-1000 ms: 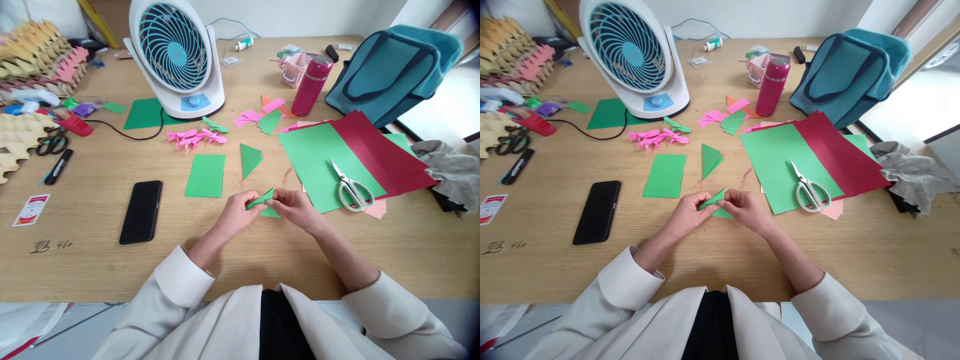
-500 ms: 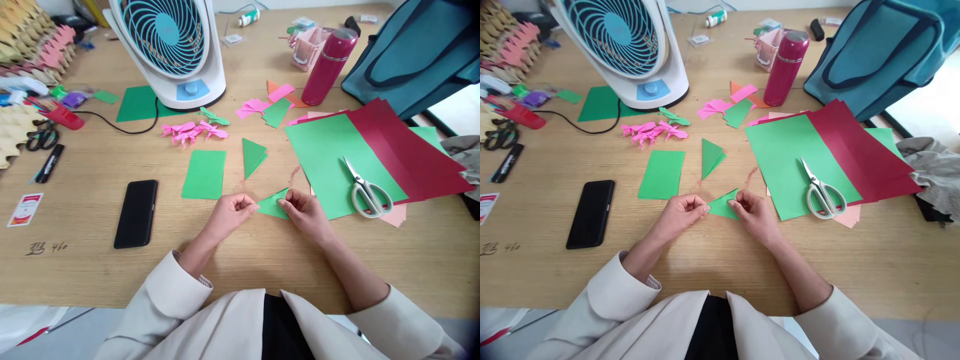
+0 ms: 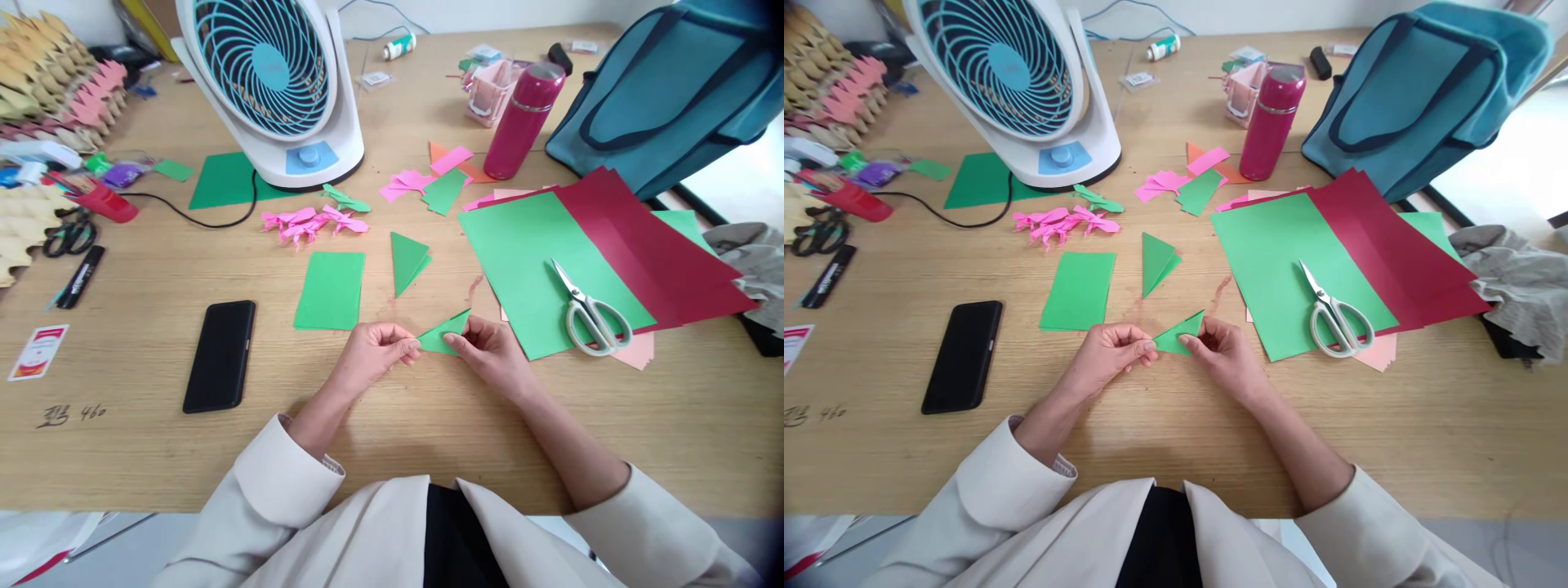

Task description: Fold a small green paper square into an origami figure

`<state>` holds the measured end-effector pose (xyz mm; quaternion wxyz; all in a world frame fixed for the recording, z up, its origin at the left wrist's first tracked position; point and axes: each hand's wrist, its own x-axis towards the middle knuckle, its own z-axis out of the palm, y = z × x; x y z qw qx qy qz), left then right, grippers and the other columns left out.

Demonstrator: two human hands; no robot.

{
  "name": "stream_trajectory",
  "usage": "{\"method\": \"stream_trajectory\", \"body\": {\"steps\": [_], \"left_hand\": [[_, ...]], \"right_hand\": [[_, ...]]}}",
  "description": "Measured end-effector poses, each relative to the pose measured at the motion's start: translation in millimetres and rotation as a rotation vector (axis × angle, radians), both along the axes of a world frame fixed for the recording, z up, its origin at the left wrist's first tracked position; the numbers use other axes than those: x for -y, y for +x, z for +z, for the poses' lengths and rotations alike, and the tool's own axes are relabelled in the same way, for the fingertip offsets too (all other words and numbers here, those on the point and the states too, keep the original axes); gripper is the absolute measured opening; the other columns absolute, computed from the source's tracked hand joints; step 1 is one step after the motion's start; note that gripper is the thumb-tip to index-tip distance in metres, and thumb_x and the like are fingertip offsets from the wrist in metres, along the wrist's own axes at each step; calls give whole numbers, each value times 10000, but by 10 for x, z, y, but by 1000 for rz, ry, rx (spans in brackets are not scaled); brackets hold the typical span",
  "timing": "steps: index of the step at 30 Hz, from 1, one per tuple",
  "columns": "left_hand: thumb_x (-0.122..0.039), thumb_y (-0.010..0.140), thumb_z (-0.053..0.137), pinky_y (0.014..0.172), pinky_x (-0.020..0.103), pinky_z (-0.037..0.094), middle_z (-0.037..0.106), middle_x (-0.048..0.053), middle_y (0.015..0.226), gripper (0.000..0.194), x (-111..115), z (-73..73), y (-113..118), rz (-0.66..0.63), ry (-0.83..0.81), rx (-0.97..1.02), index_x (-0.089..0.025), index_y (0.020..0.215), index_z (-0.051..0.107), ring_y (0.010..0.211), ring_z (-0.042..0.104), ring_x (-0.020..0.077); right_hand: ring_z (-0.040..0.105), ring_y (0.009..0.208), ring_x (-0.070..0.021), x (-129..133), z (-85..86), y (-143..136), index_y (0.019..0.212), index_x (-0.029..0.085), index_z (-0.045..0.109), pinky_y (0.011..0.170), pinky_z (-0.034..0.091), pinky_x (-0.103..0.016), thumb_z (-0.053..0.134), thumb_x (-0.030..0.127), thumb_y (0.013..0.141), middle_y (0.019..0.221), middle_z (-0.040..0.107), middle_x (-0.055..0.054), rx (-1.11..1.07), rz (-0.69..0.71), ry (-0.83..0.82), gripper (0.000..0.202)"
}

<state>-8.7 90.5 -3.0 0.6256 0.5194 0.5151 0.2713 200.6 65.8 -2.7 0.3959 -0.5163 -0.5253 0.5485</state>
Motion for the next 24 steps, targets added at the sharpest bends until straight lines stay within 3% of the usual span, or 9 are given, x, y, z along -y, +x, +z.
{"method": "stream_trajectory", "body": {"steps": [9, 13, 19, 22, 24], "left_hand": [[-414, 747, 729, 447, 179, 354, 725, 64, 711, 287, -44, 56, -74, -52, 39, -27, -141, 709, 650, 589, 640, 120], [-450, 776, 721, 454, 178, 353, 735, 70, 788, 313, -65, 78, -140, -141, 21, -27, -143, 822, 674, 678, 663, 147], [-411, 783, 735, 701, 237, 471, 717, 45, 887, 296, -29, 86, -75, -149, 195, -15, -160, 939, 711, 792, 634, 142], [-390, 767, 750, 643, 223, 431, 674, 18, 830, 294, 38, 62, 27, -155, 189, 16, -159, 940, 693, 724, 581, 120], [-390, 775, 731, 587, 216, 387, 625, -6, 743, 259, 71, 33, 74, -140, 166, 53, -152, 839, 654, 643, 525, 99]], "right_hand": [[323, 538, -92, -6, 59, 5, 641, 203, 503, 504, 261, -257, 701, 622, 755, 580, 432, 43, -13, -48, -37, 477], [344, 550, -99, -10, 45, 10, 648, 203, 507, 511, 274, -256, 698, 633, 749, 592, 449, 37, -14, -39, -36, 481], [375, 590, -114, 50, -66, -14, 695, 202, 515, 543, 297, -262, 658, 566, 826, 641, 455, 28, 40, 43, -15, 413], [364, 590, -109, 100, -51, -63, 685, 193, 517, 540, 288, -262, 665, 513, 835, 637, 446, 32, 108, 102, -1, 383], [358, 586, -106, 124, -24, -94, 671, 191, 510, 534, 283, -261, 682, 471, 827, 630, 434, 36, 139, 134, 8, 364]]}}
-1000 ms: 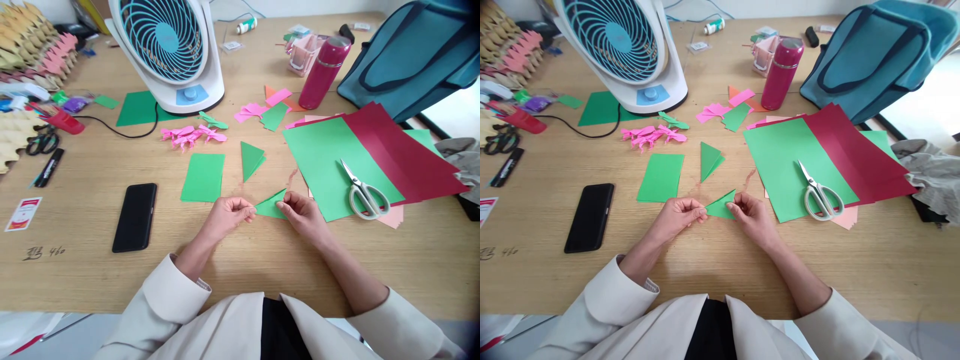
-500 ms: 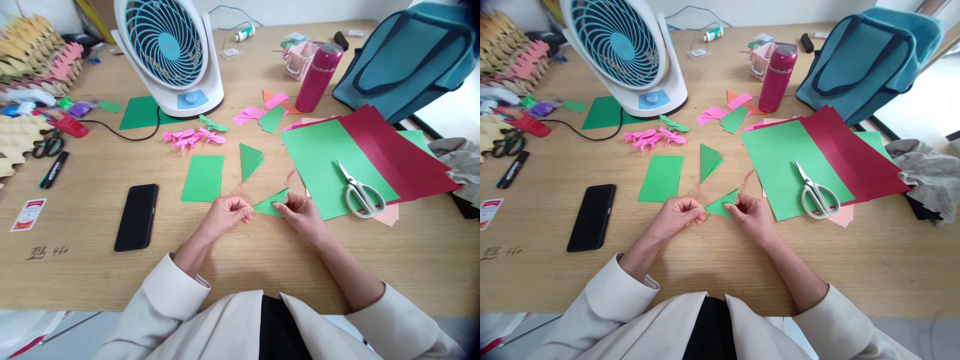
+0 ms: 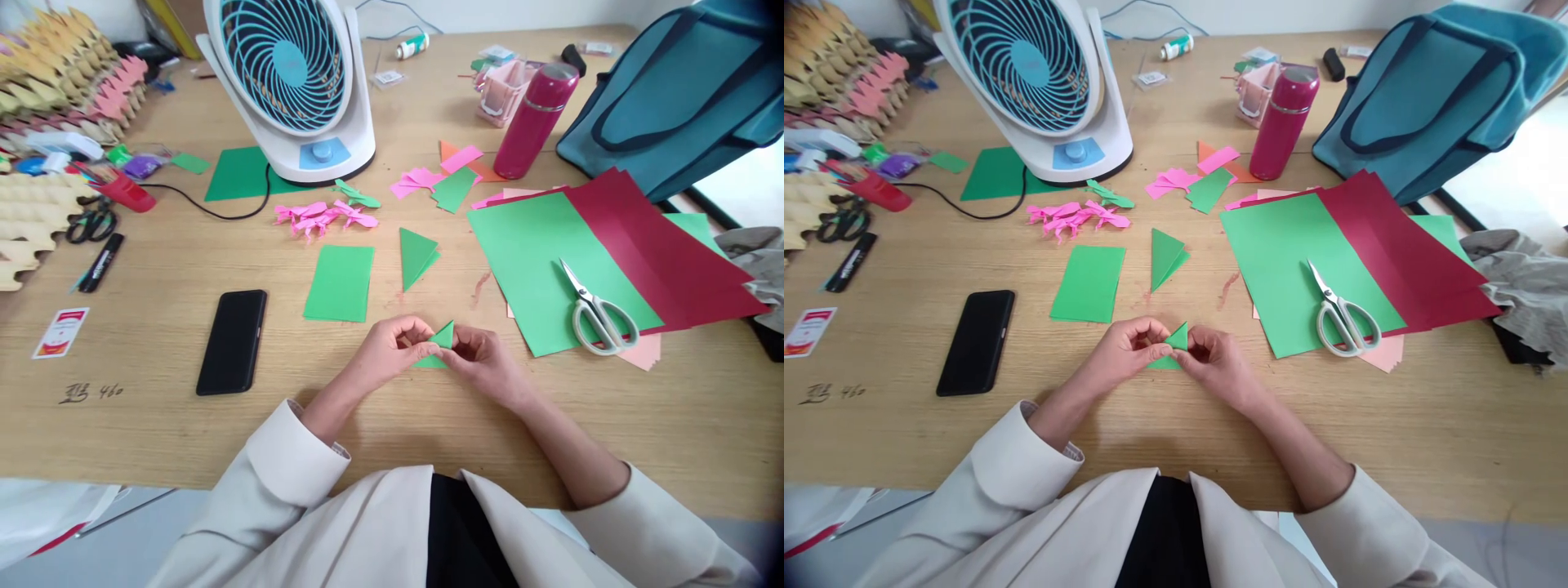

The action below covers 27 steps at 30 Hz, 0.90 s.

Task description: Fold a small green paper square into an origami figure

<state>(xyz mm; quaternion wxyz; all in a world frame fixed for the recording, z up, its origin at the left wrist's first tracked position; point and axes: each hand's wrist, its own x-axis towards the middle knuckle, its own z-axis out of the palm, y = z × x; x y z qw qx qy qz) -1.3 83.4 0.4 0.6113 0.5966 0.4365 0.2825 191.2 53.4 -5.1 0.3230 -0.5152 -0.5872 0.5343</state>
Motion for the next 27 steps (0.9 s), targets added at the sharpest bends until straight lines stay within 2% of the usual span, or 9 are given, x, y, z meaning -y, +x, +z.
{"method": "stream_trajectory", "body": {"steps": [3, 8, 18, 27], "left_hand": [[-380, 783, 708, 559, 216, 346, 550, -32, 661, 265, 16, -38, 24, 26, -3, 20, -155, 730, 578, 587, 458, 82], [-374, 804, 684, 559, 223, 330, 516, -39, 652, 250, 15, -52, 24, 40, 48, 10, -156, 741, 580, 588, 429, 83], [-273, 812, 637, 535, 202, 315, 463, -56, 641, 190, 27, -20, 30, 88, 108, 37, -158, 703, 532, 582, 401, 71], [-256, 814, 617, 522, 203, 299, 452, -54, 638, 178, 41, -13, 38, 10, 110, 13, -161, 700, 518, 568, 389, 69]], "right_hand": [[384, 592, -107, 11, 25, -23, 703, 190, 527, 546, 304, -261, 688, 434, 825, 653, 462, 33, -23, 18, -3, 317], [424, 604, -111, 2, 43, -20, 730, 181, 553, 554, 326, -260, 701, 443, 803, 674, 508, 20, -58, -20, -54, 309], [372, 558, -86, 4, 97, -20, 733, 172, 560, 518, 278, -241, 679, 411, 821, 633, 459, 45, -18, 8, -35, 281], [350, 567, -86, 10, 112, -33, 684, 181, 512, 516, 270, -238, 660, 409, 843, 625, 415, 49, -35, 12, 31, 315]]}}
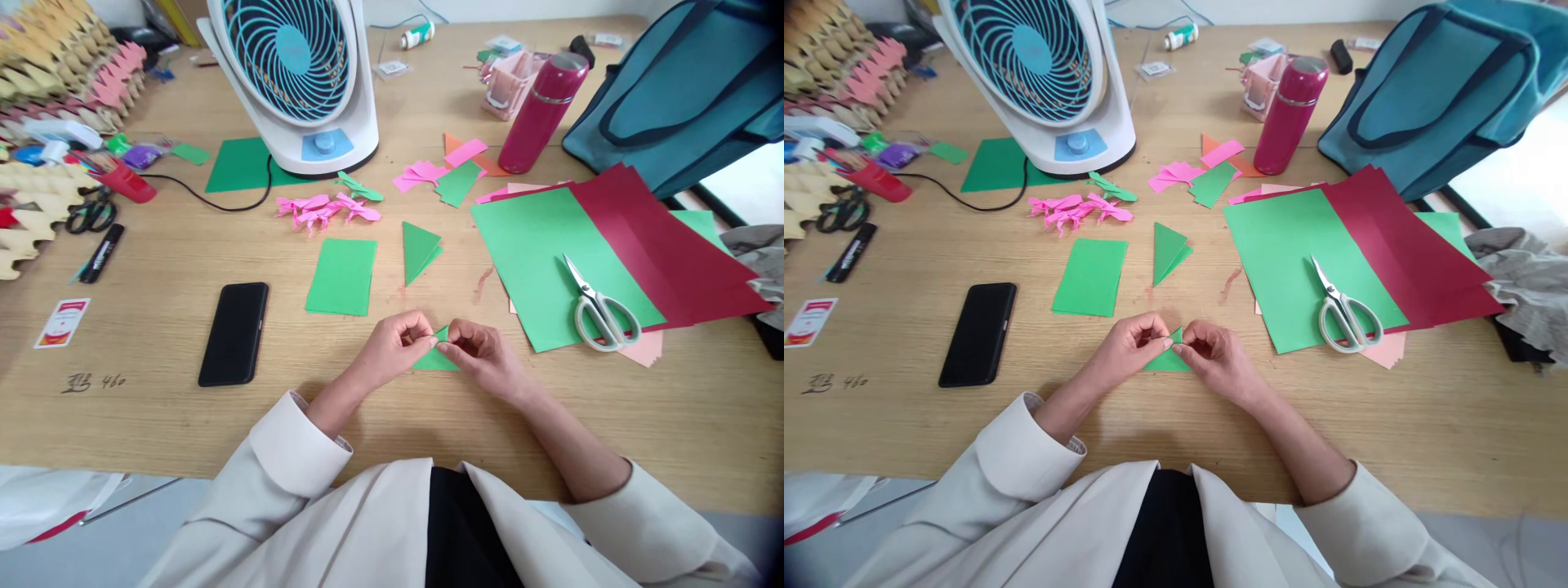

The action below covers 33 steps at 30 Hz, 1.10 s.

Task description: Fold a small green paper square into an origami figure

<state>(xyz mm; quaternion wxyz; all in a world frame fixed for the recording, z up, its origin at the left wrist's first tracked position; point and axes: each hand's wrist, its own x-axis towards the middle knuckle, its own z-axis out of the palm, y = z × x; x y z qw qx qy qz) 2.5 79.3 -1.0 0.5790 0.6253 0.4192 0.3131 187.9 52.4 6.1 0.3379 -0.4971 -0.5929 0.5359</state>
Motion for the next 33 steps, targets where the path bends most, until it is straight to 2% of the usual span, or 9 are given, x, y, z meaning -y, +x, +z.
{"method": "stream_trajectory", "body": {"steps": [4, 10, 16, 20, 22, 24, 26, 29, 33], "left_hand": [[-235, 814, 605, 523, 198, 303, 436, -56, 633, 183, 10, 19, -4, -25, 34, -3, -162, 680, 505, 575, 387, 69], [-204, 803, 588, 530, 199, 308, 470, -49, 637, 163, 17, 30, -14, -74, 60, -87, -157, 665, 515, 585, 406, 70], [-186, 787, 576, 538, 207, 307, 460, -54, 622, 144, 7, 27, -22, -108, 33, -122, -160, 661, 512, 581, 399, 72], [-227, 808, 584, 526, 211, 293, 426, -56, 613, 177, 12, 23, -20, -89, -7, -97, -166, 665, 500, 572, 385, 76], [-255, 828, 590, 532, 211, 307, 446, -50, 632, 174, 6, 24, -19, -80, -11, -63, -166, 694, 524, 581, 405, 79], [-296, 854, 597, 572, 214, 357, 519, -31, 696, 157, -15, 26, -29, -13, 13, -26, -166, 769, 575, 635, 473, 94], [-330, 876, 598, 645, 223, 409, 593, -2, 801, 164, -49, 22, -54, 141, 71, -6, -169, 844, 608, 739, 544, 117], [-341, 900, 589, 732, 237, 432, 622, 16, 869, 172, -101, 2, -106, 369, 169, -2, -178, 848, 608, 834, 576, 136], [-355, 933, 563, 741, 251, 423, 610, 14, 842, 205, -108, -15, -137, 412, 241, -34, -182, 830, 604, 807, 560, 137]], "right_hand": [[342, 561, -84, 7, 19, -9, 690, 178, 529, 505, 272, -233, 678, 458, 836, 615, 412, 52, -16, -21, -11, 349], [373, 479, -83, 9, -34, -41, 727, 191, 535, 456, 288, -232, 705, 521, 799, 533, 456, 62, -156, -90, -134, 378], [461, 581, -98, -37, -20, 8, 739, 183, 585, 540, 374, -237, 709, 505, 807, 649, 534, 20, -159, -219, -40, 351], [469, 560, -101, -16, -1, 13, 851, 186, 602, 514, 367, -236, 712, 497, 815, 650, 547, 30, -146, -102, -104, 332], [440, 514, -91, -3, -18, 6, 818, 183, 589, 480, 334, -232, 721, 498, 807, 600, 522, 45, -142, -49, -141, 342], [446, 514, -88, -9, -46, 9, 772, 180, 581, 483, 333, -231, 712, 511, 811, 592, 522, 43, -150, -82, -130, 358], [486, 537, -93, -36, -78, 27, 770, 183, 583, 512, 368, -233, 717, 522, 803, 612, 554, 34, -190, -177, -104, 366], [550, 571, -109, -85, -115, 64, 792, 192, 589, 567, 433, -243, 749, 527, 768, 626, 600, 25, -248, -305, -97, 372], [584, 582, -120, -108, -129, 79, 804, 205, 580, 598, 470, -260, 777, 533, 729, 637, 615, 28, -277, -365, -111, 391]]}}
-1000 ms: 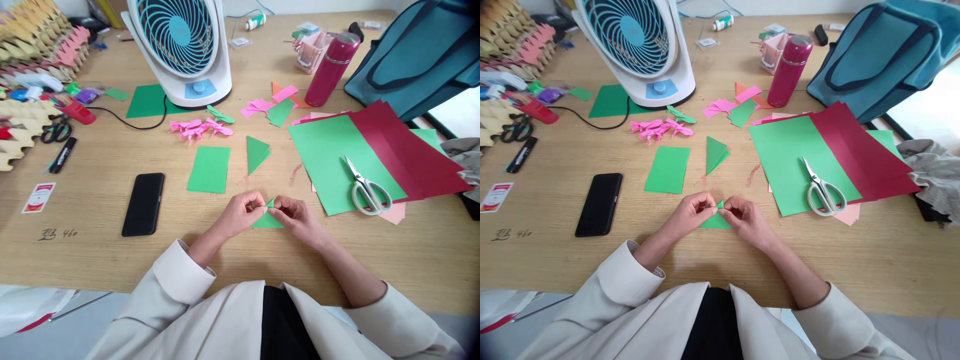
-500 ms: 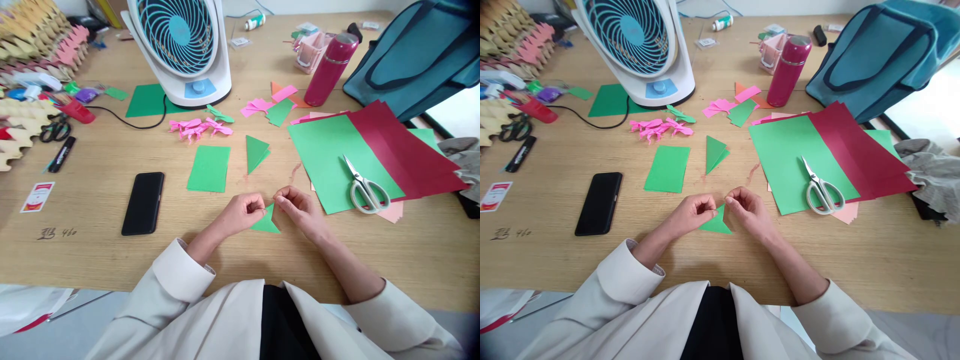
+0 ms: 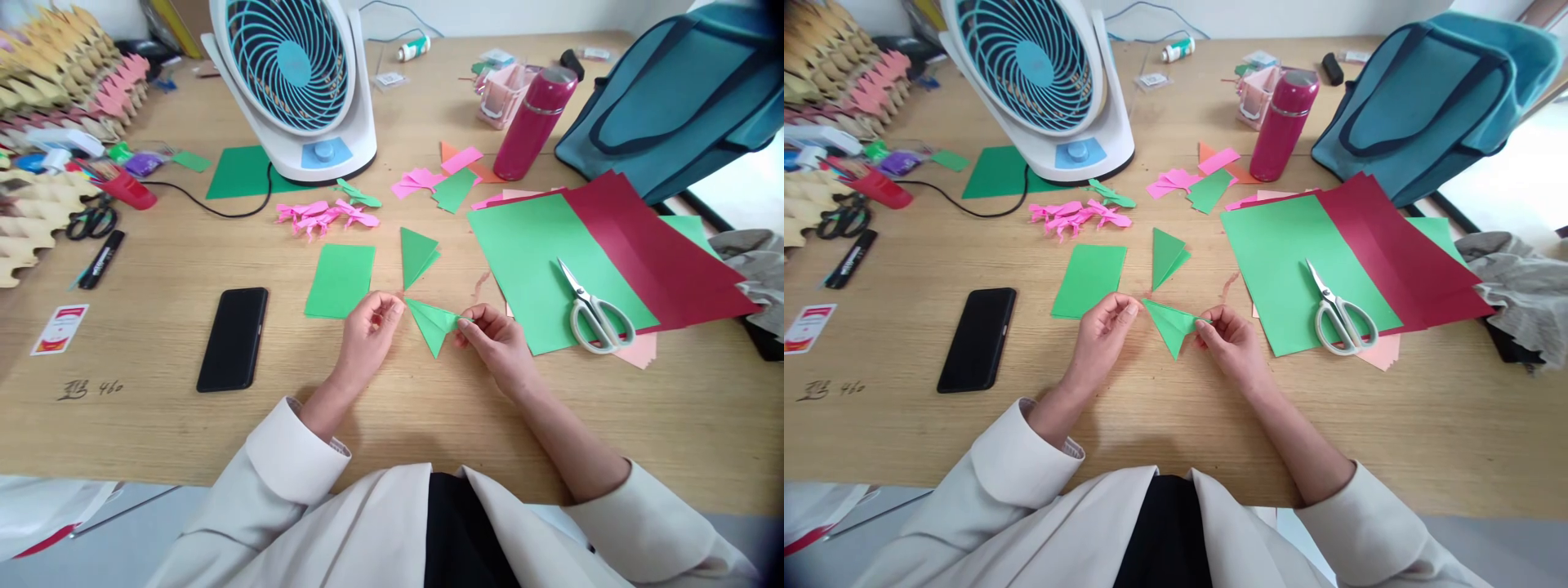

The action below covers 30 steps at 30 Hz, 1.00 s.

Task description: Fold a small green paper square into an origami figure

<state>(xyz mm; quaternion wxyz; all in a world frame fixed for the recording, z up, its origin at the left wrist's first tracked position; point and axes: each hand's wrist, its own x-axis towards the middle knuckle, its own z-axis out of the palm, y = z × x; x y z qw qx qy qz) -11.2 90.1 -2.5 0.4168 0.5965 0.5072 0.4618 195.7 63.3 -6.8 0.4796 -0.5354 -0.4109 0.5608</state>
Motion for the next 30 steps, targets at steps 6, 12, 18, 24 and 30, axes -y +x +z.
{"method": "stream_trajectory", "body": {"steps": [6, 12, 18, 24, 30], "left_hand": [[-320, 909, 600, 687, 257, 398, 549, -2, 769, 174, 52, 49, 33, -60, 55, -138, -183, 801, 600, 715, 484, 129], [-294, 882, 640, 694, 263, 402, 501, -14, 712, 173, 61, 50, 41, -42, 90, -245, -185, 751, 608, 704, 489, 132], [-243, 842, 680, 656, 250, 397, 523, -4, 796, 115, 123, 90, 68, -49, 193, -382, -188, 775, 603, 691, 479, 120], [-159, 825, 619, 636, 243, 383, 535, -8, 757, 157, 120, 101, 70, -83, 131, -451, -185, 700, 527, 682, 504, 119], [-213, 835, 638, 609, 255, 347, 555, -29, 630, 150, 94, 78, 39, -95, -29, -538, -186, 703, 572, 607, 492, 120]], "right_hand": [[563, 600, -124, 25, 4, -38, 815, 204, 570, 592, 450, -265, 725, 516, 791, 667, 598, 18, 70, 66, 33, 349], [514, 633, -125, 78, -76, -43, 1008, 216, 556, 561, 401, -255, 651, 386, 866, 756, 545, 27, 215, 155, 141, 241], [466, 565, -111, 153, 8, -50, 1044, 210, 527, 555, 373, -255, 564, 239, 899, 696, 514, 51, 556, 289, 238, 152], [618, 890, -197, 176, 115, 10, 1083, 202, 582, 754, 493, -324, 535, 211, 936, 1040, 603, -80, 881, 277, 514, 154], [612, 946, -216, 239, 146, -35, 1137, 170, 617, 827, 499, -346, 432, 166, 1002, 1009, 639, -102, 1070, 494, 720, 229]]}}
